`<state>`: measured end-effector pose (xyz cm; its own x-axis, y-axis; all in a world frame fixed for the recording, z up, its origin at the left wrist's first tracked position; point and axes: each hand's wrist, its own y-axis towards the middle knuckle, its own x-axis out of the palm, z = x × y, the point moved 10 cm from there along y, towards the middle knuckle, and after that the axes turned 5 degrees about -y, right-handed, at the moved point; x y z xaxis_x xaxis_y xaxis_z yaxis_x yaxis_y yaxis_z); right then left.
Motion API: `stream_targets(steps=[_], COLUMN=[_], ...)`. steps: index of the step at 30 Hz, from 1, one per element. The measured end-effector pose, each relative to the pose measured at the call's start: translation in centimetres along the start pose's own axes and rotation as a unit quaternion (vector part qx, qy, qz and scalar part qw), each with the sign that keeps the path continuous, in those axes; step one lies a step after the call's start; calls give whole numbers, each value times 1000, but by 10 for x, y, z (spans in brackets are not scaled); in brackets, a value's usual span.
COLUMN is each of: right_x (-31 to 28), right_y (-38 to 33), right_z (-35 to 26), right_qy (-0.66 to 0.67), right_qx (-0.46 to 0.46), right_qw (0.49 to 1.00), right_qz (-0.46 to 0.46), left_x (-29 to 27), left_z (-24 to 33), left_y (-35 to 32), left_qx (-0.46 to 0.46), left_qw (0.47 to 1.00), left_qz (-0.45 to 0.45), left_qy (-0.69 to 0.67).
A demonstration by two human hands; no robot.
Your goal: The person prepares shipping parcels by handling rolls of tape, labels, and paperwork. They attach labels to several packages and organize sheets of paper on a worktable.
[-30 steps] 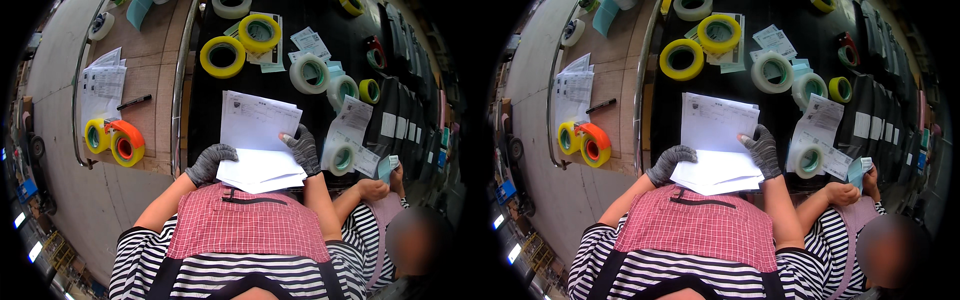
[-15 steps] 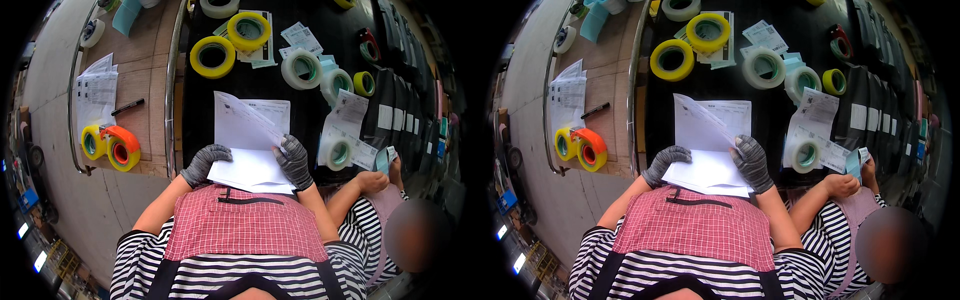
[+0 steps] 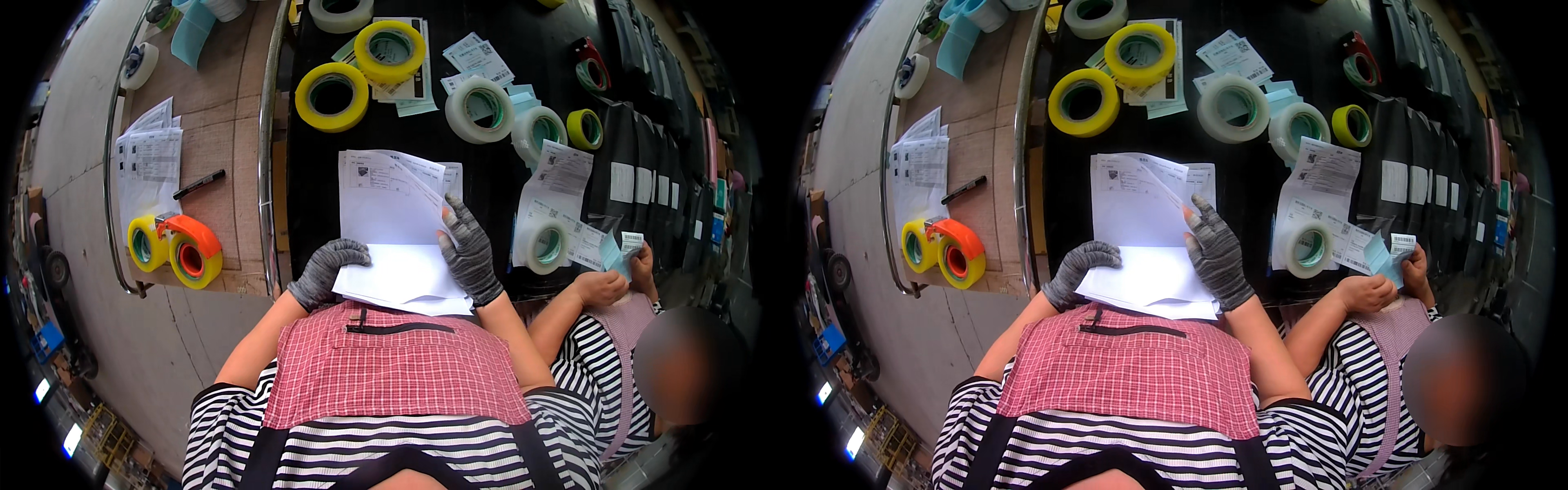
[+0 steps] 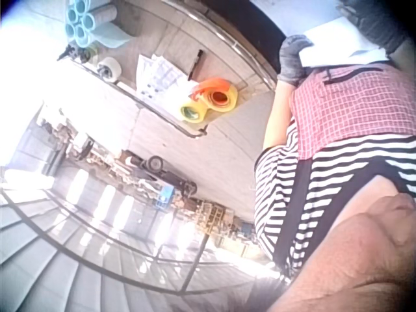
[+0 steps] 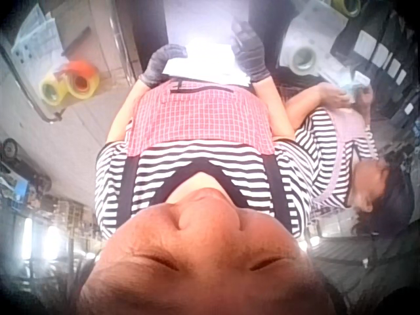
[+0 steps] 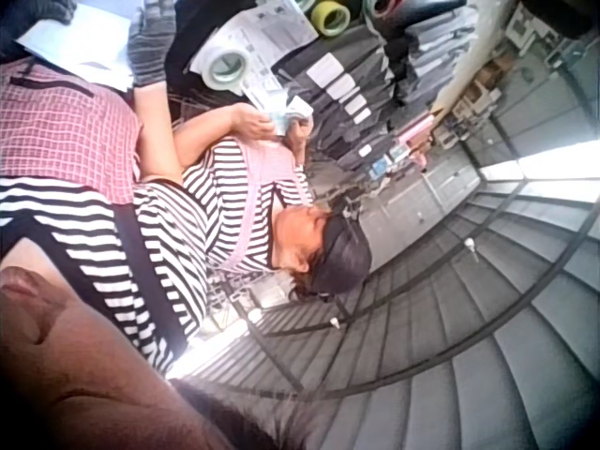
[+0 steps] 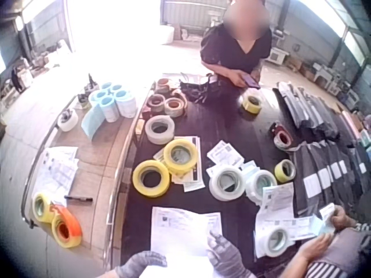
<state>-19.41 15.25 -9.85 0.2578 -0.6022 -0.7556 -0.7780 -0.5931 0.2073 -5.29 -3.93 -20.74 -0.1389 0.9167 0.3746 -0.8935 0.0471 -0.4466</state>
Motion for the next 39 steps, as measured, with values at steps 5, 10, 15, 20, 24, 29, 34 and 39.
stream_targets(steps=[5, 10, 15, 20, 24, 29, 34, 39], right_x=[11, 14, 15, 25, 12, 14, 28, 41], right_y=[2, 6, 10, 11, 21, -2, -12, -19], right_z=[3, 9, 26, 65, 44, 9, 21, 58], right_qy=[-59, -76, -56, 188, 241, 294, 143, 55], right_qx=[16, 32, 59, 265, 181, 186, 70, 212], right_qw=[997, 996, 996, 945, 951, 923, 975, 955], right_qz=[-36, -44, -39, -47, -63, -165, -158, -198], left_x=[0, 4, 3, 5, 10, 2, 4, 9], left_z=[-5, 8, 6, -5, 14, -3, 9, 12], left_y=[-2, -1, -1, -1, 0, -2, -2, -2], left_qx=[-28, 27, 13, -98, -33, -72, 61, 61], left_qw=[999, 999, 1000, 988, 997, 995, 995, 998], left_qz=[5, -1, -1, 10, 12, 7, -31, -32], left_qy=[-47, 28, 5, -116, -68, -69, 75, 8])
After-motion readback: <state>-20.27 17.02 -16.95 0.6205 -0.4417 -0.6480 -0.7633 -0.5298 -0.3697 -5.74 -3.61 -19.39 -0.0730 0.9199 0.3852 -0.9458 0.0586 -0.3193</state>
